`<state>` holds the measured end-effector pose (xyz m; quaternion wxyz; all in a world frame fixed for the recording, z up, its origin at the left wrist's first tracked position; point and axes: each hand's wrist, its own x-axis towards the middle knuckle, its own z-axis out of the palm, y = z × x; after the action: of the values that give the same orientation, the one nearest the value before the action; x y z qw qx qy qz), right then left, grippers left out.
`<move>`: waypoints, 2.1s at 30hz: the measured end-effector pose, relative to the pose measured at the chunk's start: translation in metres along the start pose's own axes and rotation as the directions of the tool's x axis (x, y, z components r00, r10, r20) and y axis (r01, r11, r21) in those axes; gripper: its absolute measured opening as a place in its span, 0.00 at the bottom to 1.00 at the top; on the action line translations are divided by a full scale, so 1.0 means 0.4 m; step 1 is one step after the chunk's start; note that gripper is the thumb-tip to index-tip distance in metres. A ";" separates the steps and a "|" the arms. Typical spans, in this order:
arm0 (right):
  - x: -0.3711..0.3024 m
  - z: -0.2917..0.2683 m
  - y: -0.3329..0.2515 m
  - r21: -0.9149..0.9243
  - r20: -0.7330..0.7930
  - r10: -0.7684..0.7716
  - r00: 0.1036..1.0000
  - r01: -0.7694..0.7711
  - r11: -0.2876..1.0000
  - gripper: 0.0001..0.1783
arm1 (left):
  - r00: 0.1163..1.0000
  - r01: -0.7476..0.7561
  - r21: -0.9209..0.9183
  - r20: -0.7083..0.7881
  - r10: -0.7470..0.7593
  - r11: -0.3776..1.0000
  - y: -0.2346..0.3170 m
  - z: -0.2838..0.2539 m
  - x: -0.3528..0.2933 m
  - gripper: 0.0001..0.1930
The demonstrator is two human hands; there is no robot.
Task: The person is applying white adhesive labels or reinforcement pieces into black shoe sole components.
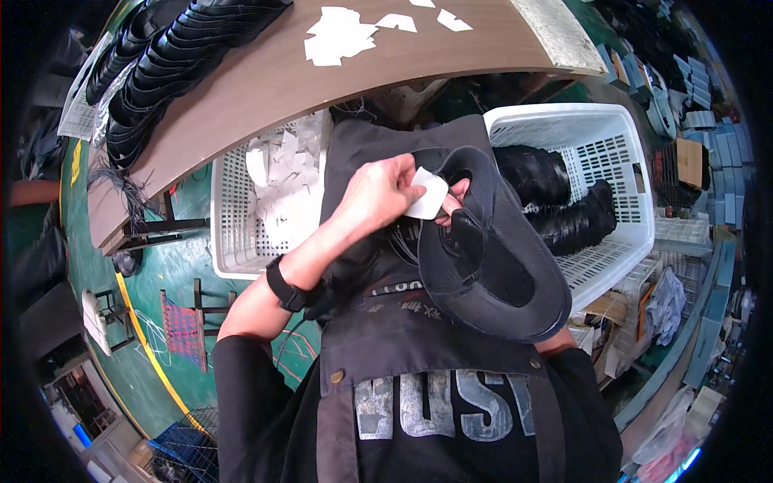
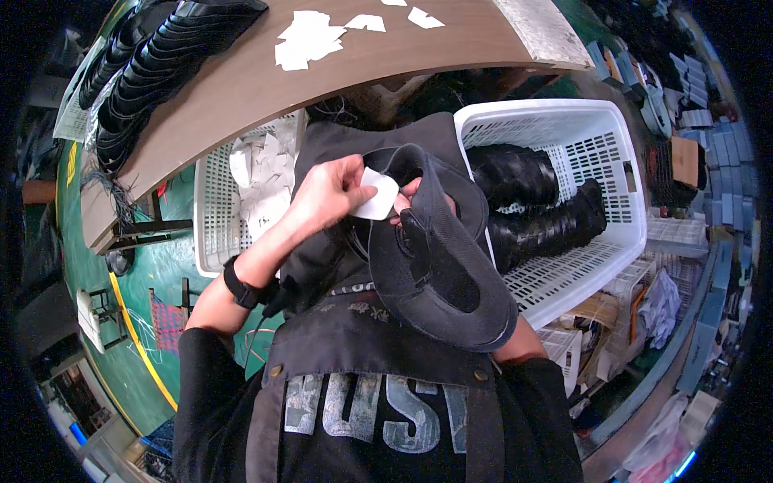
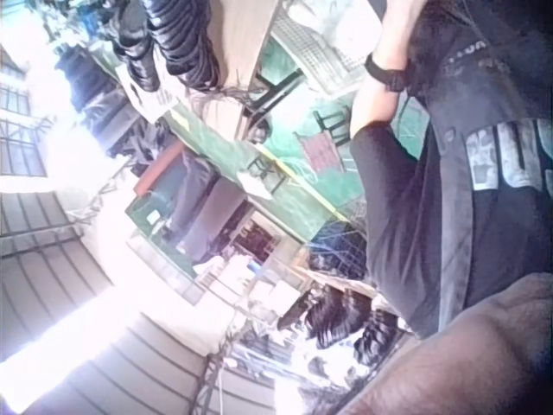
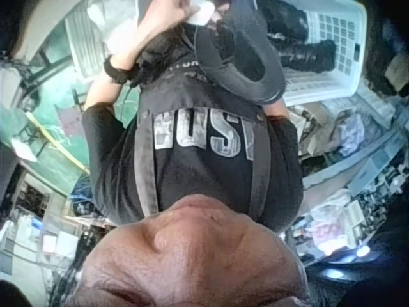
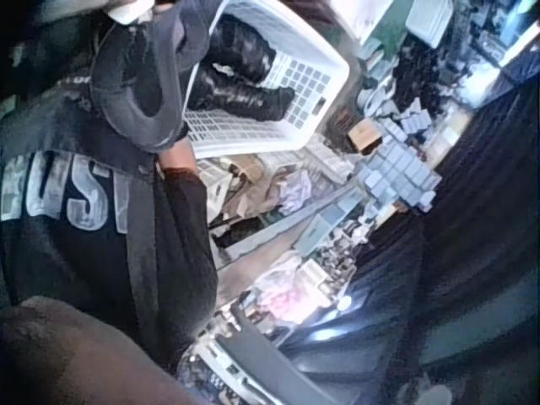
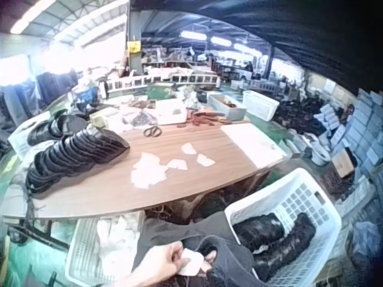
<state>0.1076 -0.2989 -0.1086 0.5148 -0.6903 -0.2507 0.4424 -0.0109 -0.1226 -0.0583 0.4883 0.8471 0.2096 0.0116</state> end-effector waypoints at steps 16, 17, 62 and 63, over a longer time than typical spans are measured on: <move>-0.008 0.003 -0.010 -0.095 0.069 0.057 0.996 -0.050 0.994 0.12 | 0.993 0.116 -0.312 0.061 -0.102 0.943 -0.072 0.078 0.001 0.13; -0.010 0.003 -0.012 -0.103 0.074 0.062 0.995 -0.055 0.993 0.12 | 0.994 0.108 -0.320 0.026 -0.106 0.941 -0.070 0.082 0.000 0.13; -0.022 0.019 -0.049 -0.291 0.144 0.213 0.966 -0.164 0.943 0.09 | 0.987 -0.136 0.166 0.110 0.119 0.977 -0.012 0.092 0.031 0.12; -0.024 0.019 -0.049 -0.297 0.144 0.218 0.965 -0.168 0.940 0.09 | 0.985 -0.138 0.158 0.123 0.119 0.978 -0.016 0.095 0.025 0.12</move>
<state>0.0984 -0.2962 -0.0876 0.3408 -0.7363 -0.2863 0.5096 0.0044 -0.1475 -0.0855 0.4253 0.8959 0.1267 -0.0224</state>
